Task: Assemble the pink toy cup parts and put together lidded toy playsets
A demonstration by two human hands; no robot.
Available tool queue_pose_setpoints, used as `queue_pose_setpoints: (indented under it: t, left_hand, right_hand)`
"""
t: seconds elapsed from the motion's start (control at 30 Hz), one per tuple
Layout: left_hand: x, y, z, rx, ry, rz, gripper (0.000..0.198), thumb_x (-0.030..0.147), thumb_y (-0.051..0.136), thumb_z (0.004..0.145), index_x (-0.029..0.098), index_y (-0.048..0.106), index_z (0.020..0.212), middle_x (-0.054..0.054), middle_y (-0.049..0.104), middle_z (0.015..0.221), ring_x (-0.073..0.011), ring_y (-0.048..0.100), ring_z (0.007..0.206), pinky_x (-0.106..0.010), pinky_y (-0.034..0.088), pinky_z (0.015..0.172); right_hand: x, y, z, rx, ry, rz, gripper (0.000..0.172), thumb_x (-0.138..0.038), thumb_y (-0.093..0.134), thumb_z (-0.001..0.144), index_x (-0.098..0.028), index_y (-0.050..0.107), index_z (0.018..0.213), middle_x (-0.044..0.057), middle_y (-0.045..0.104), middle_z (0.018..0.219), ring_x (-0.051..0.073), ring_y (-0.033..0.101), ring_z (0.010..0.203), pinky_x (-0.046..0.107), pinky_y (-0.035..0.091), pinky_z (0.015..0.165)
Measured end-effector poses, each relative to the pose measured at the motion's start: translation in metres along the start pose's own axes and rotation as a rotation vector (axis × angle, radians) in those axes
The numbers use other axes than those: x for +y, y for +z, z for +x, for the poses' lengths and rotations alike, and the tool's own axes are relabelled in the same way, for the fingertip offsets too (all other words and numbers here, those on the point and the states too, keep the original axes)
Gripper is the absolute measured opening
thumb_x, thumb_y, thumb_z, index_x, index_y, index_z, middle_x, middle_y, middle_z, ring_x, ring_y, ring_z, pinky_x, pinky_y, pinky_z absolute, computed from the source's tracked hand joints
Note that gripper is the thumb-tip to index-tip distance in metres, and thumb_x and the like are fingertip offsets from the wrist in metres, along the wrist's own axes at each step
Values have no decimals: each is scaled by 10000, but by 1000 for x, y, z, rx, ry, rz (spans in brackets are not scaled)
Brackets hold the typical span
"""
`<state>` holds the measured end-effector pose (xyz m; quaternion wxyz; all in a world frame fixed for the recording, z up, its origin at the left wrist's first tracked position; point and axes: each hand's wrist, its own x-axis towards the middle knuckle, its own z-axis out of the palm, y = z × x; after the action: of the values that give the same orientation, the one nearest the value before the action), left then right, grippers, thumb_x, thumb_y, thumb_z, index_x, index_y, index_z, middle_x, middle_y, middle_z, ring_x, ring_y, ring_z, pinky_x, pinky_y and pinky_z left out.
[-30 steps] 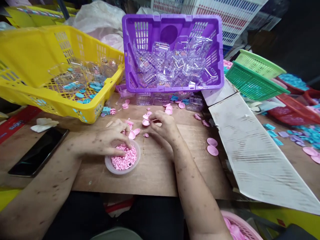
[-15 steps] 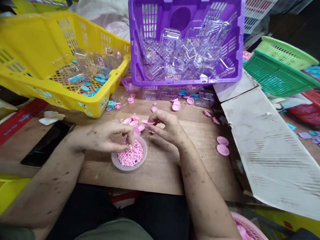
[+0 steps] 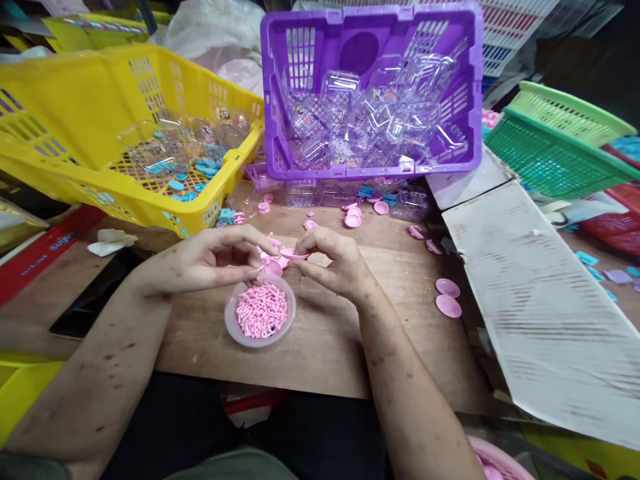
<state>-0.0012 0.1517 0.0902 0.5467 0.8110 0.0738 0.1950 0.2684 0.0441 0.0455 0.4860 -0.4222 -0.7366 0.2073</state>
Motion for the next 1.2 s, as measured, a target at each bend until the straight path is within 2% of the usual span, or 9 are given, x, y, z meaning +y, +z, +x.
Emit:
queue_pose_setpoints:
  t: [0.07, 0.17, 0.23, 0.37, 0.43, 0.6, 0.73, 0.9, 1.2]
  left_hand:
    - [0, 1, 0, 95, 1, -87, 198, 331, 854, 1017, 203, 837, 1167, -84, 846, 1050, -194, 823, 909, -272, 669, 801]
    - [0, 2, 2, 177, -38, -158, 279, 402, 944, 941, 172, 854, 1070, -101, 859, 1032, -219, 839, 926, -298, 692, 842]
    - [0, 4, 3, 263, -51, -152, 335, 403, 990, 888, 164, 871, 1091, -104, 863, 1028, -224, 836, 930, -304, 696, 850]
    - [-5, 5, 8, 436, 17, -33, 227, 391, 978, 900, 206, 907, 1013, -83, 844, 1029, -199, 798, 959, -275, 672, 826]
    - [-7, 6, 11, 438, 23, 11, 196, 391, 980, 895, 225, 917, 979, -79, 845, 1043, -202, 791, 989, -279, 670, 847]
    - [-9, 13, 14, 387, -86, -133, 260, 411, 991, 880, 185, 919, 988, -80, 864, 907, -187, 807, 798, -280, 688, 768]
    - [-9, 17, 14, 378, -94, -179, 337, 468, 1017, 841, 177, 919, 980, -91, 877, 909, -210, 833, 792, -300, 712, 761]
    - [-11, 18, 14, 368, -82, -195, 304, 437, 1017, 849, 182, 925, 986, -89, 884, 916, -203, 840, 796, -284, 717, 771]
    - [-8, 21, 13, 361, -89, -152, 354, 489, 991, 872, 167, 911, 994, -96, 883, 942, -210, 841, 784, -287, 721, 727]
  right_hand:
    - [-1, 0, 1, 33, -61, -15, 149, -271, 854, 1023, -237, 721, 963, 33, 790, 913, 197, 767, 856, 359, 646, 803]
    - [-6, 3, 3, 68, -143, -35, 150, -252, 872, 1004, -245, 725, 975, 22, 786, 901, 200, 774, 842, 358, 651, 802]
    - [-10, 5, 4, 57, -182, -54, 144, -259, 872, 1009, -244, 731, 986, 23, 792, 903, 201, 782, 842, 360, 660, 816]
    - [-16, 11, 7, 1, -246, -55, 108, -278, 863, 1027, -252, 759, 1044, 31, 812, 944, 215, 799, 909, 386, 679, 899]
    - [-17, 13, 8, -7, -269, -61, 143, -301, 888, 1010, -264, 783, 1100, 37, 807, 981, 221, 796, 942, 386, 681, 902]
    - [-14, 13, 6, 8, -253, -110, 103, -264, 875, 1018, -279, 828, 1109, 35, 746, 1016, 184, 775, 933, 318, 669, 824]
    - [-11, 12, 5, 17, -239, -135, 58, -298, 862, 1030, -292, 843, 1084, 34, 746, 997, 203, 783, 958, 349, 681, 859]
    - [-8, 14, 5, 29, -241, -141, 37, -301, 857, 1033, -285, 838, 1061, 37, 748, 1007, 198, 775, 940, 341, 677, 848]
    - [-9, 10, 3, -18, -190, -140, 70, -355, 835, 1051, -285, 833, 1051, 48, 766, 1025, 219, 783, 989, 377, 684, 913]
